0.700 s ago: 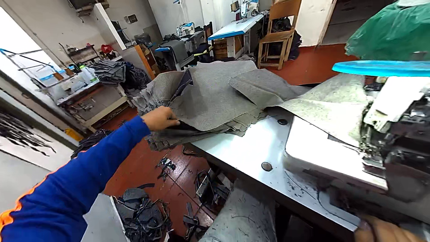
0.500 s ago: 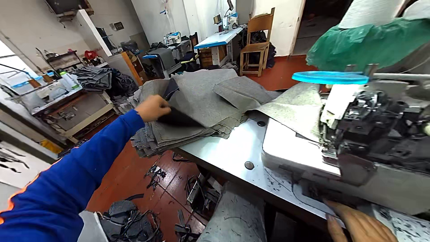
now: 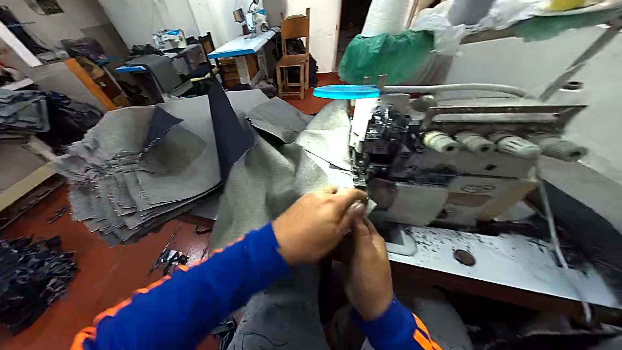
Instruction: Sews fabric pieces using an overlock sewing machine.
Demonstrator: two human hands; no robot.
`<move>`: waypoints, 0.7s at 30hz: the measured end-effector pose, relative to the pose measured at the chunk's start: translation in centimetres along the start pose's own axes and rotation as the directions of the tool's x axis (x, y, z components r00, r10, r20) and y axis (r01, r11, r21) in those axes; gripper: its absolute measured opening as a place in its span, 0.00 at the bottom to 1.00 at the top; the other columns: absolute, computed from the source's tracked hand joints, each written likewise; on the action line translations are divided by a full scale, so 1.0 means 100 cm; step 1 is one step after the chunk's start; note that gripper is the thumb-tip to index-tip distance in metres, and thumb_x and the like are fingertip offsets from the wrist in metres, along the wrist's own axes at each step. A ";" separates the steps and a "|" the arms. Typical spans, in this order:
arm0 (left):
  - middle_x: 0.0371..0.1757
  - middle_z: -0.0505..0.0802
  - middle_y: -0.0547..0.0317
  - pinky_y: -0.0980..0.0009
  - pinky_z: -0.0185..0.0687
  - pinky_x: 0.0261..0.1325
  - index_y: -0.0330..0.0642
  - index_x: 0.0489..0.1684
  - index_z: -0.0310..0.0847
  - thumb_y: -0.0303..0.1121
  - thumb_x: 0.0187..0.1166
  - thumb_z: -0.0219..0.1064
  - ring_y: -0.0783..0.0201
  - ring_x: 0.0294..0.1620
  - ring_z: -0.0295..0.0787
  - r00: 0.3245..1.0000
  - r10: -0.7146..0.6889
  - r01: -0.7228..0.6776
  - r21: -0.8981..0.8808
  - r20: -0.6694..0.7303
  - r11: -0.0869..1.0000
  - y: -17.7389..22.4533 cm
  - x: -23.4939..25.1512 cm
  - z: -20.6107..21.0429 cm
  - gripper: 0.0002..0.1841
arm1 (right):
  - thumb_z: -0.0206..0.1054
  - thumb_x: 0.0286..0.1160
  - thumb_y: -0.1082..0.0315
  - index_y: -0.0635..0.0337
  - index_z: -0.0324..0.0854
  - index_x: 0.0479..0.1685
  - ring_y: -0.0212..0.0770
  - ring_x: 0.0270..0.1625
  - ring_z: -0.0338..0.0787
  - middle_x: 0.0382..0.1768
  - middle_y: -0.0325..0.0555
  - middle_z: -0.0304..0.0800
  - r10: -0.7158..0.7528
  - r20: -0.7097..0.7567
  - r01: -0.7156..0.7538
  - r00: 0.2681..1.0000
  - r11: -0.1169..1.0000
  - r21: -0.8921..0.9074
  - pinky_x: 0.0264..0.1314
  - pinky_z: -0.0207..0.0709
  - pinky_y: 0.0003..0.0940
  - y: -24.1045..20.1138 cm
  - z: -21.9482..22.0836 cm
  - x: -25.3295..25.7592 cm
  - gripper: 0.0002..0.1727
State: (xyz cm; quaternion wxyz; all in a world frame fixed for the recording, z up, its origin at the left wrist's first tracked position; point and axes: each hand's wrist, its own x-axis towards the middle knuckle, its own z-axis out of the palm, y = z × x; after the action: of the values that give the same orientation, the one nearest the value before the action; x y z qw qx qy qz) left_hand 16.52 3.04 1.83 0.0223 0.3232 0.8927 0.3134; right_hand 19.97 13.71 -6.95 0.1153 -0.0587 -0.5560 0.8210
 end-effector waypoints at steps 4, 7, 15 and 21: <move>0.86 0.77 0.50 0.53 0.54 0.92 0.41 0.84 0.73 0.28 0.86 0.62 0.48 0.91 0.63 0.922 0.246 -0.295 0.130 0.298 0.947 -0.045 0.013 -0.017 0.25 | 0.65 0.73 0.69 0.77 0.54 0.83 0.36 0.64 0.87 0.66 0.60 0.81 0.110 -0.014 -0.111 0.994 0.986 -0.123 0.65 0.84 0.33 0.024 0.017 -0.017 0.38; 0.89 0.73 0.52 0.53 0.49 0.93 0.44 0.88 0.68 0.33 0.82 0.67 0.49 0.93 0.58 0.886 0.303 -0.378 0.167 0.352 0.911 -0.061 0.015 -0.022 0.31 | 0.68 0.71 0.74 0.82 0.67 0.71 0.37 0.58 0.88 0.56 0.61 0.86 0.258 0.098 -0.228 0.961 0.942 -0.248 0.63 0.82 0.33 0.043 0.035 -0.046 0.30; 0.89 0.74 0.61 0.51 0.60 0.90 0.51 0.89 0.68 0.65 0.78 0.57 0.56 0.93 0.60 0.979 0.203 -0.198 0.344 0.023 0.918 -0.089 -0.019 -0.005 0.41 | 0.64 0.82 0.62 0.66 0.83 0.64 0.33 0.40 0.95 0.42 0.43 0.96 -0.118 0.431 0.392 0.894 0.673 -0.628 0.44 0.91 0.35 -0.005 -0.111 -0.013 0.19; 0.50 0.92 0.43 0.39 0.78 0.57 0.36 0.47 0.89 0.50 0.73 0.70 0.38 0.53 0.86 0.896 0.248 -0.127 0.321 -0.369 0.938 -0.080 0.022 0.022 0.22 | 0.63 0.80 0.75 0.76 0.79 0.64 0.85 0.59 0.82 0.54 0.81 0.83 -0.334 0.068 0.011 0.940 -0.168 -0.986 0.56 0.73 0.81 -0.133 -0.291 0.048 0.17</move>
State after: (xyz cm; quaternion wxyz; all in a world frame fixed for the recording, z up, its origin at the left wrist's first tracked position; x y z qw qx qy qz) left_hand 10.78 0.76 -4.17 -0.2407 0.3366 0.8781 0.2404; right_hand 23.53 45.86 -5.40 0.2003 -0.1366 -0.9667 0.0823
